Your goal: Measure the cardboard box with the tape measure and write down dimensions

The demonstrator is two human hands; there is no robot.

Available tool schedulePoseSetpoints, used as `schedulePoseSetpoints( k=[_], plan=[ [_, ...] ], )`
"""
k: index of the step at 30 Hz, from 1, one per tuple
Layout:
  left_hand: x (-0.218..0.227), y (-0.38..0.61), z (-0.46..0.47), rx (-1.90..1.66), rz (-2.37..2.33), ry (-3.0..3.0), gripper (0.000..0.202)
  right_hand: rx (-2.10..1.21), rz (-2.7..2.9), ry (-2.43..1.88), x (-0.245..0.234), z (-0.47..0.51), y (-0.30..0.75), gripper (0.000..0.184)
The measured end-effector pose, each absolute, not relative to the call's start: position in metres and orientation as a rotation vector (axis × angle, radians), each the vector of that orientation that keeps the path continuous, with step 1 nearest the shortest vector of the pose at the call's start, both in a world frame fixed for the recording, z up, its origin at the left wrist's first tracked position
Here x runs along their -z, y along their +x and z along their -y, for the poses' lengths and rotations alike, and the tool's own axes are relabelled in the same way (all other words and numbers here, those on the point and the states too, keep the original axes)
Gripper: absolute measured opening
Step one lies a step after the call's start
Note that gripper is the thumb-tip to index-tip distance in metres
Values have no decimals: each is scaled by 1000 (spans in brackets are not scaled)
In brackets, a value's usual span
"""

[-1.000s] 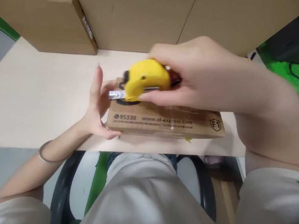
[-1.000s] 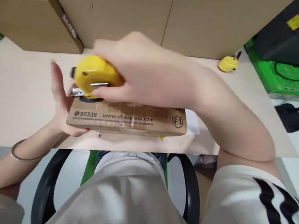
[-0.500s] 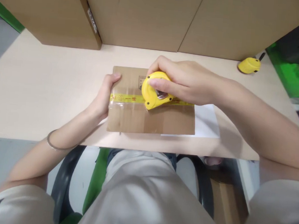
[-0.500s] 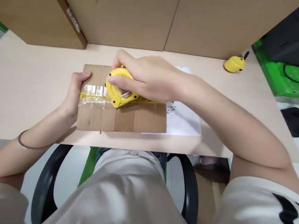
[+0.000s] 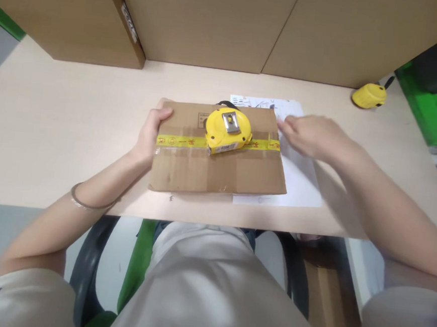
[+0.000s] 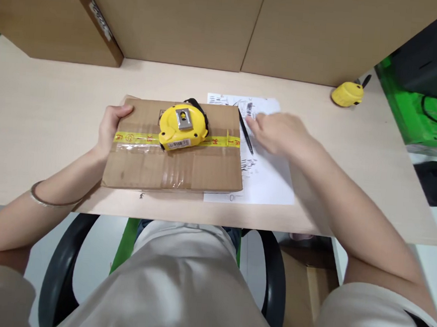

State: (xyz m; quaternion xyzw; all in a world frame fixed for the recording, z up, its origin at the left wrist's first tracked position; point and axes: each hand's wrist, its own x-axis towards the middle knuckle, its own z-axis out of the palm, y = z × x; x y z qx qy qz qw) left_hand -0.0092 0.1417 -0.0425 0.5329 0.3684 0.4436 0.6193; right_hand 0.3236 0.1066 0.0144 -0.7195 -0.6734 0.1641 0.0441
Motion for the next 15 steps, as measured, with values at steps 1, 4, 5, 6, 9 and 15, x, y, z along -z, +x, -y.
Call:
schedulePoseSetpoints(
  k=[1, 4, 5, 6, 9, 15],
  plan=[
    [45, -10, -144, -1038, -824, 1174, 29, -568, 2063, -2213, -2, -104, 328, 39],
    [51, -11, -149, -1093, -750, 1070, 31, -714, 2053, -2121, 24, -93, 335, 32],
    [52, -11, -151, -1106, -720, 1096, 31, -762, 2040, -2070, 27, -90, 337, 30],
    [53, -11, -152, -1121, -697, 1113, 30, -813, 2015, -2014, 29, -87, 338, 30],
    [50, -11, -149, -1172, -699, 1080, 26, -962, 1870, -1825, 32, -81, 342, 35],
    [35, -2, -139, -1292, -856, 888, 22, -1161, 1641, -1544, 49, -77, 333, 45]
  ],
)
